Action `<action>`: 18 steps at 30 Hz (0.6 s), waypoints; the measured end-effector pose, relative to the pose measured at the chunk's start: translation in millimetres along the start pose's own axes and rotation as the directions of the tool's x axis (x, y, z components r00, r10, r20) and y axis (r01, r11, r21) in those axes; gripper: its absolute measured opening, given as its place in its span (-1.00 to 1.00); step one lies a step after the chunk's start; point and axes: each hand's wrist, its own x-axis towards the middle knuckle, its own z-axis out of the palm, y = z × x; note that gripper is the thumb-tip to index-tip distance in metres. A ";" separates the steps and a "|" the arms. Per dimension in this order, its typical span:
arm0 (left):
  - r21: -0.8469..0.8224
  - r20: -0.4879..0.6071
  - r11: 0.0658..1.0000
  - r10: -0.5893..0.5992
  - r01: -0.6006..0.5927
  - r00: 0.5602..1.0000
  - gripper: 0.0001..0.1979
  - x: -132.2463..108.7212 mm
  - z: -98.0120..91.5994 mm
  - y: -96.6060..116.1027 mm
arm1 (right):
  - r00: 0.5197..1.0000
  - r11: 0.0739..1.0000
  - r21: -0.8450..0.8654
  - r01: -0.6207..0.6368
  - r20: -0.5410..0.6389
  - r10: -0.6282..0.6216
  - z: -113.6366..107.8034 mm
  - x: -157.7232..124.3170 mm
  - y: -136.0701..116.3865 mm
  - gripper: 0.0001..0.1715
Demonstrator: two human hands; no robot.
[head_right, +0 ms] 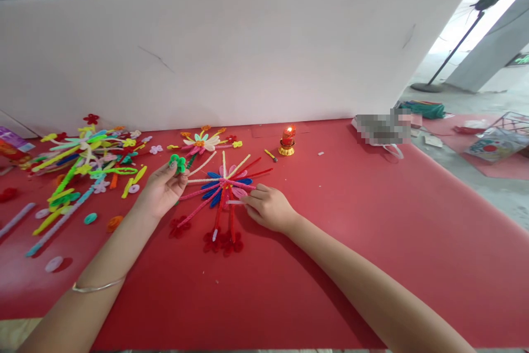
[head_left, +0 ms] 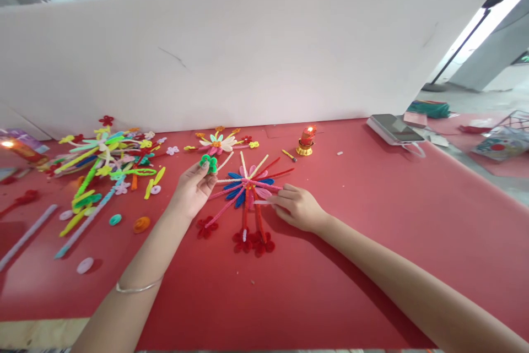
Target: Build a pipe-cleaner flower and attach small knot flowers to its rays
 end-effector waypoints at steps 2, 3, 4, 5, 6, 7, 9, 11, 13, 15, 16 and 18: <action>-0.003 -0.009 1.000 0.000 0.000 1.000 -0.94 0.4 0.0 1.0 | 1.000 1.000 -0.007 -0.018 0.006 0.018 -0.1 -0.3 0.5 -0.70; -0.004 -0.013 1.000 0.003 -0.003 1.000 -0.94 0.7 0.1 1.6 | 1.000 1.000 -0.010 -0.028 0.010 0.028 -0.2 -0.4 0.9 -0.70; -0.004 -0.017 1.000 0.006 -0.006 1.000 -0.94 0.9 0.4 2.2 | 0.999 0.999 -0.013 -0.039 0.014 0.039 -0.2 -0.6 1.2 -0.71; -0.003 -0.022 1.000 0.008 -0.008 1.000 -0.94 1.1 0.6 2.7 | 0.999 0.999 -0.015 -0.050 0.017 0.050 -0.2 -0.7 1.4 -0.71; -0.003 -0.023 1.000 0.010 -0.010 1.000 -0.94 1.3 0.8 3.2 | 0.998 0.998 -0.018 -0.064 0.018 0.064 -0.3 -0.8 1.5 -0.71; -0.003 -0.021 1.000 0.011 -0.011 1.000 -0.94 1.4 1.0 3.5 | 0.996 0.996 -0.022 -0.081 0.018 0.082 -0.3 -0.9 1.6 -0.71; -0.002 -0.011 1.000 0.008 -0.008 1.000 -0.94 1.4 0.9 3.6 | 0.993 0.993 -0.027 -0.116 0.017 0.117 -0.3 -1.1 1.7 -0.70; 0.001 0.004 1.000 0.002 -0.002 1.000 -0.94 1.1 0.2 3.0 | 0.990 0.990 -0.022 -0.142 0.017 0.142 -0.2 -1.2 2.0 -0.69; 0.007 0.021 1.000 -0.003 0.003 1.000 -0.92 0.4 -0.8 1.8 | 0.988 0.988 -0.008 -0.153 0.017 0.153 -0.4 -1.2 2.6 -0.67; 0.017 0.047 1.000 -0.004 0.003 0.999 -0.89 -0.4 -1.6 0.9 | 0.987 0.987 0.004 -0.159 0.015 0.158 -0.7 -0.9 2.7 -0.67; 0.022 0.056 1.000 -0.003 0.001 0.998 -0.89 -0.8 -1.6 0.8 | 0.987 0.987 0.008 -0.158 0.013 0.158 -0.8 -0.5 2.2 -0.68; 0.031 0.069 1.000 -0.001 -0.001 0.998 -0.89 -2.1 -0.7 1.4 | 0.988 0.988 0.020 -0.151 0.011 0.151 -1.0 0.7 -0.6 -0.69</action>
